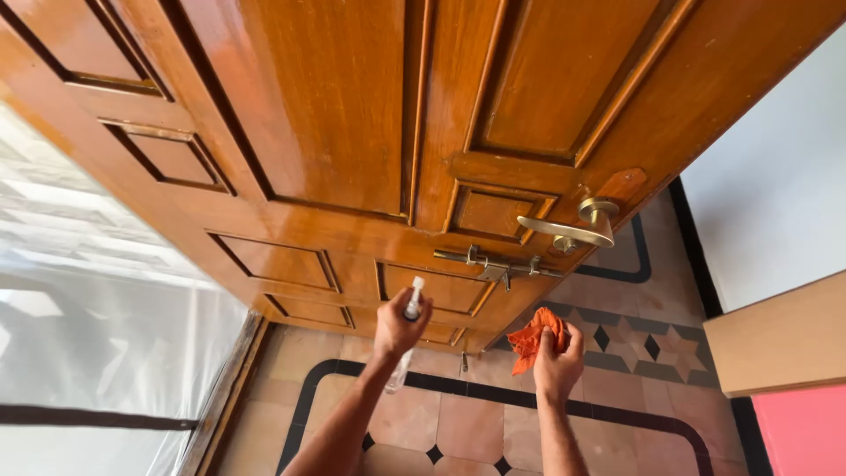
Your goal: The person sprays a cleaner on the wooden door and its hardware and then wipes them with a cloth.
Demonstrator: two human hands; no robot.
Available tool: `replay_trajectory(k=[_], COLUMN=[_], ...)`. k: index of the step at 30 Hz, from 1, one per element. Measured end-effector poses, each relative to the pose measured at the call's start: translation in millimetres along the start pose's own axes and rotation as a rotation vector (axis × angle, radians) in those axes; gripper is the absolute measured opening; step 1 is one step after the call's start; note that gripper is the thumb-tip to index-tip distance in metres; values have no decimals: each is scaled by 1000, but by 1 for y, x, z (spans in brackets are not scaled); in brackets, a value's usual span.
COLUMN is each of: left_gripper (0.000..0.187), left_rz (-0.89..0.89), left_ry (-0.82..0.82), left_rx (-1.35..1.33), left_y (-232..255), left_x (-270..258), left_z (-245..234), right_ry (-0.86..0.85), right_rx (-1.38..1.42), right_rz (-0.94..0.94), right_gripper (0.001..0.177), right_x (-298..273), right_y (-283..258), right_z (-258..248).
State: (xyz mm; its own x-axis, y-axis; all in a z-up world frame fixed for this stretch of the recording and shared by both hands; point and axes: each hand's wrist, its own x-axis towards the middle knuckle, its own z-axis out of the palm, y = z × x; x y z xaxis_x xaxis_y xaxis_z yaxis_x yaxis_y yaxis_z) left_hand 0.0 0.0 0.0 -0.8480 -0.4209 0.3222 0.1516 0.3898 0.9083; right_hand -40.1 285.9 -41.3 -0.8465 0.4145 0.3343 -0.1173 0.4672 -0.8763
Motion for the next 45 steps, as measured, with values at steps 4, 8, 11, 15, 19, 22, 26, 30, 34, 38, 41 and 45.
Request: replay_trajectory(k=[4, 8, 11, 15, 19, 22, 26, 30, 34, 38, 41, 45], left_gripper=[19, 19, 20, 22, 27, 22, 24, 22, 21, 17, 18, 23], left_rz=[-66, -28, -26, -120, 129, 153, 161, 103, 22, -15, 6, 45], left_ry=[-22, -108, -138, -240, -155, -182, -156, -156, -165, -14, 69, 122], left_rx=[32, 0, 22, -66, 35, 34, -28, -34, -38, -38, 8, 69], left_y=[3, 14, 8, 53, 32, 44, 80, 88, 82, 45, 40, 40], left_x=[-15, -33, -50, -69, -91, -97, -88, -75, -64, -52, -47, -49], left_z=[12, 51, 83, 87, 109, 116, 112, 108, 85, 51, 19, -9], right_ry=[-45, -87, -118, -132, -143, -158, -179, -185, -154, -178, -184, -193], right_rx=[-8, 1, 4, -39, -12, 7, 16, 52, 51, 65, 70, 44], right_rz=[18, 11, 30, 2, 33, 51, 105, 139, 41, 35, 14, 10], right_gripper=[33, 33, 32, 33, 33, 33, 32, 34, 33, 33, 32, 34], right_x=[0, 1, -5, -9, -13, -15, -17, -15, -14, -14, -17, -21], right_y=[0, 5, 7, 18, 22, 23, 9, 7, 23, 23, 21, 21], right_z=[-7, -15, -23, -30, -37, -40, -44, -41, -31, -21, -13, -3])
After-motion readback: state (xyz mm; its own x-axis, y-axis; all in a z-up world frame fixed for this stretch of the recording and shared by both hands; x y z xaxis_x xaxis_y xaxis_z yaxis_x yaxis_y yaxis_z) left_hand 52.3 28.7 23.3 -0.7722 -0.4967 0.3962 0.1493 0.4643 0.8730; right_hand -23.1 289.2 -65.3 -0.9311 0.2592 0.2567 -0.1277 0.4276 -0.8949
